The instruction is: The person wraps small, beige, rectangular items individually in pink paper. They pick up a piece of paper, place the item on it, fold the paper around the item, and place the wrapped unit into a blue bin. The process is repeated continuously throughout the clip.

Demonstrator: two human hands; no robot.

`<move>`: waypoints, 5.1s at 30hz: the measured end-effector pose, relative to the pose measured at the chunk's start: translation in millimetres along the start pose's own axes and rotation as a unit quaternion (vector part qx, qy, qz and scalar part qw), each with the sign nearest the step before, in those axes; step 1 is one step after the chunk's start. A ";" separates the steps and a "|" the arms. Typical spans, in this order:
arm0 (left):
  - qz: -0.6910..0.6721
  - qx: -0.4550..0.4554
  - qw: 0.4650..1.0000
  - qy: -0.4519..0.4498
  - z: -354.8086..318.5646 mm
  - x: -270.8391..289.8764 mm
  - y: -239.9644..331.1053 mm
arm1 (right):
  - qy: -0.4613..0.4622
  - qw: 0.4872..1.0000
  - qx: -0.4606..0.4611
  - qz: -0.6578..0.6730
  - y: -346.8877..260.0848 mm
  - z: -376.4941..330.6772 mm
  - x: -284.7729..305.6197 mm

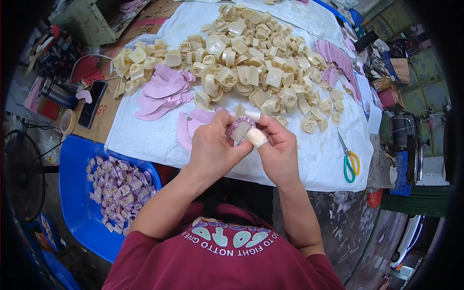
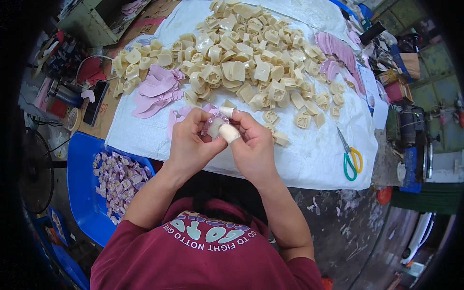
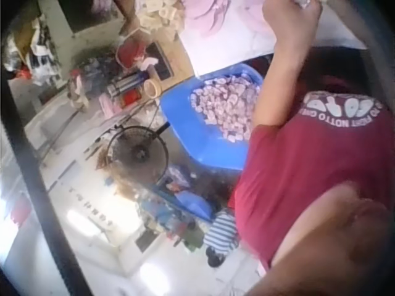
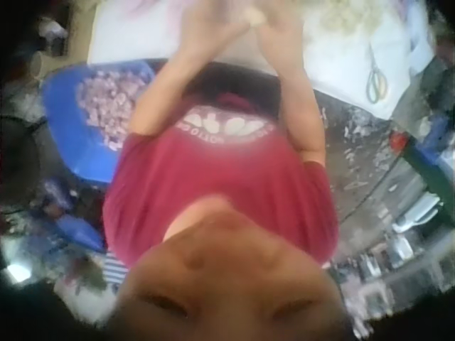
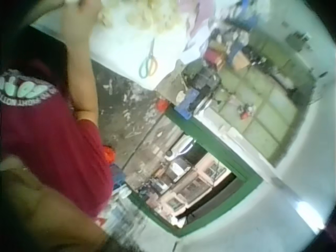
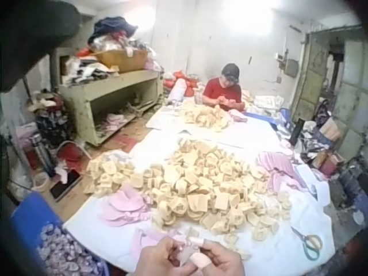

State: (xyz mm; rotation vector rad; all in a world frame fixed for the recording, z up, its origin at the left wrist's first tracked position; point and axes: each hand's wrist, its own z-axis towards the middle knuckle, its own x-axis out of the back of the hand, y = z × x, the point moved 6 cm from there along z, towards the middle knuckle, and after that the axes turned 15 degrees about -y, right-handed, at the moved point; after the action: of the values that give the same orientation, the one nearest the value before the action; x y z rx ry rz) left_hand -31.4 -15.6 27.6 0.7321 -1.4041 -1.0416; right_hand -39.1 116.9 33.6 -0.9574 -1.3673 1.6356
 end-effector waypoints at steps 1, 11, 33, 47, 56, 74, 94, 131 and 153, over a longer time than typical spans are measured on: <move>-0.005 0.004 1.000 -0.010 -0.3 2.8 0.3 | -0.001 1.000 0.013 0.027 -1.2 -1.0 -1.4; -0.231 -0.084 0.969 -0.023 -3.5 22.1 8.3 | -0.032 0.998 -0.016 -0.052 -2.8 -10.7 6.4; -0.523 0.044 0.849 0.065 -43.7 25.3 -35.7 | -0.169 0.938 -0.180 0.244 53.9 -41.0 -66.2; -0.284 0.746 0.574 -0.182 -466.1 78.6 -107.8 | -0.046 0.993 -0.107 0.004 97.8 -48.3 36.7; -0.440 0.731 0.518 -0.060 -589.6 -63.9 -115.8 | -0.039 0.998 -0.035 -0.017 93.0 -55.5 36.3; -0.386 0.661 0.641 -0.049 -518.8 -43.8 -172.5 | -0.041 0.993 -0.100 -0.047 94.7 -49.2 23.8; 0.068 0.022 0.997 -0.039 -112.3 89.2 -32.6 | -0.131 0.910 -0.018 -0.394 67.2 47.2 -54.7; -0.569 0.092 0.817 -0.019 -7.7 2.3 -50.0 | 0.178 0.953 -0.043 -0.243 21.1 -71.9 122.9; -0.431 0.052 0.901 0.010 76.7 -108.8 -61.2 | 0.222 0.871 0.036 -0.436 29.8 -63.1 131.1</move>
State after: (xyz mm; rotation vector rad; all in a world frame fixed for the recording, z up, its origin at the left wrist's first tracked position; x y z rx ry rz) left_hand -102.2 70.5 -67.5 1.5121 -1.1128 -1.6250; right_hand -38.5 258.0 -12.9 -0.4863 -1.1408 0.7111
